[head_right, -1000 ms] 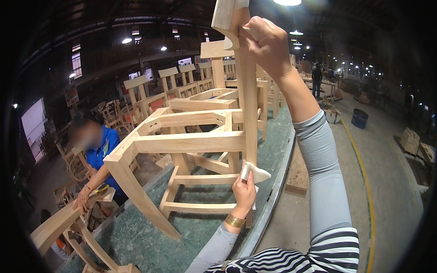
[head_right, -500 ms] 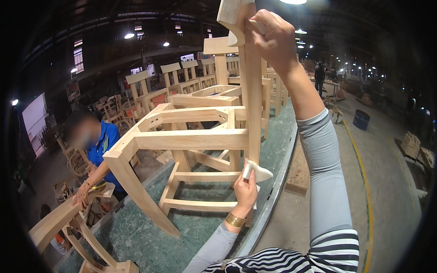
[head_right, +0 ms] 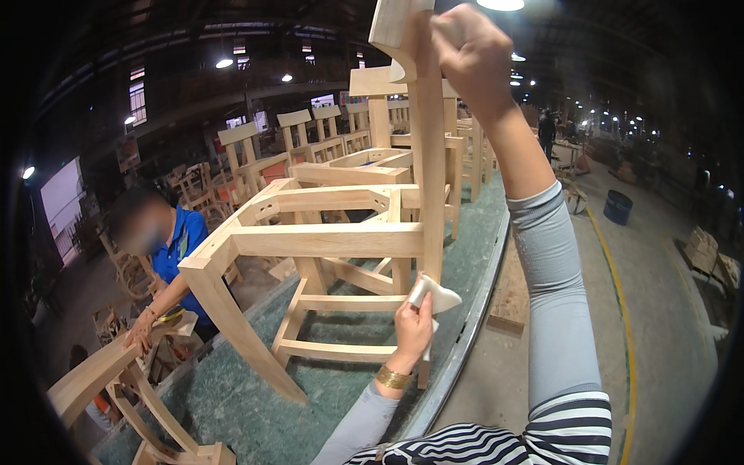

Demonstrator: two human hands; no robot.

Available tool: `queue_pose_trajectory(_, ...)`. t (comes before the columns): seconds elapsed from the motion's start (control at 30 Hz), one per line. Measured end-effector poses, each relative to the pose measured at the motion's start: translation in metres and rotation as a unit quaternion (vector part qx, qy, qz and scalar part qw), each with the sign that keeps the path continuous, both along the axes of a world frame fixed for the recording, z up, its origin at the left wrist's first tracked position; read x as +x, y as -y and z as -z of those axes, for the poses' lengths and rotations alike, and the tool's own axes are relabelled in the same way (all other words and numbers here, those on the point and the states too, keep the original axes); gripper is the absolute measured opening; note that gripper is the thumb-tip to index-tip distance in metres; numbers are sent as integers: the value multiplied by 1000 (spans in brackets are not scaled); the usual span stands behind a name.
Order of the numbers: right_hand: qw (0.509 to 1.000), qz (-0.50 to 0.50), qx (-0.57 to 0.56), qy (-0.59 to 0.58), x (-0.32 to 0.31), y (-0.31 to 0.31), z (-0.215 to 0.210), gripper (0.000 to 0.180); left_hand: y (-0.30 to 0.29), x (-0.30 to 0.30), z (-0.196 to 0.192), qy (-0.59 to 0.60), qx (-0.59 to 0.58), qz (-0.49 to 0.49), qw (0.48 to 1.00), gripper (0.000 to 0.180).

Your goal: The person wipes the surfaces of unfinished wooden chair frames with a white cloth. They move along a production line, cleaning multiple chairs one by one, and briefly dip the cloth into a bucket of liquid before continuing the wiping process.

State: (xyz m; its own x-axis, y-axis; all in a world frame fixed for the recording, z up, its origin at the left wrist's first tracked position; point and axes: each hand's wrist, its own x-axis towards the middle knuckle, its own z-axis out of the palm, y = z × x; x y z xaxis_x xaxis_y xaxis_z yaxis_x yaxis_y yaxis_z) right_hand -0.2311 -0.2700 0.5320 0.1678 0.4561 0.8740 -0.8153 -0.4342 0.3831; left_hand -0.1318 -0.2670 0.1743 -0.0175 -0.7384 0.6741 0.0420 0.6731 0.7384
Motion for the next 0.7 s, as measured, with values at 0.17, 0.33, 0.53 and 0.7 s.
queue_pose_trajectory(0.17, 941, -272, 161, 121, -17, -36, 16, 21, -6, 29, -21, -100, 35, 108, 988, 28)
queue_pose_trajectory(0.33, 779, -402, 475, 77, 19, -61, 154, 23, -40, 57, -73, -187, 51, 353, 915, 48)
queue_pose_trajectory(0.53, 768, -272, 580, 22, 21, -52, 226, 32, -38, 39, -71, -280, 138, 438, 843, 48)
queue_pose_trajectory(0.7, 758, -342, 555, 21, 10, -57, 205, 33, -26, 45, -68, -231, 136, 303, 915, 34)
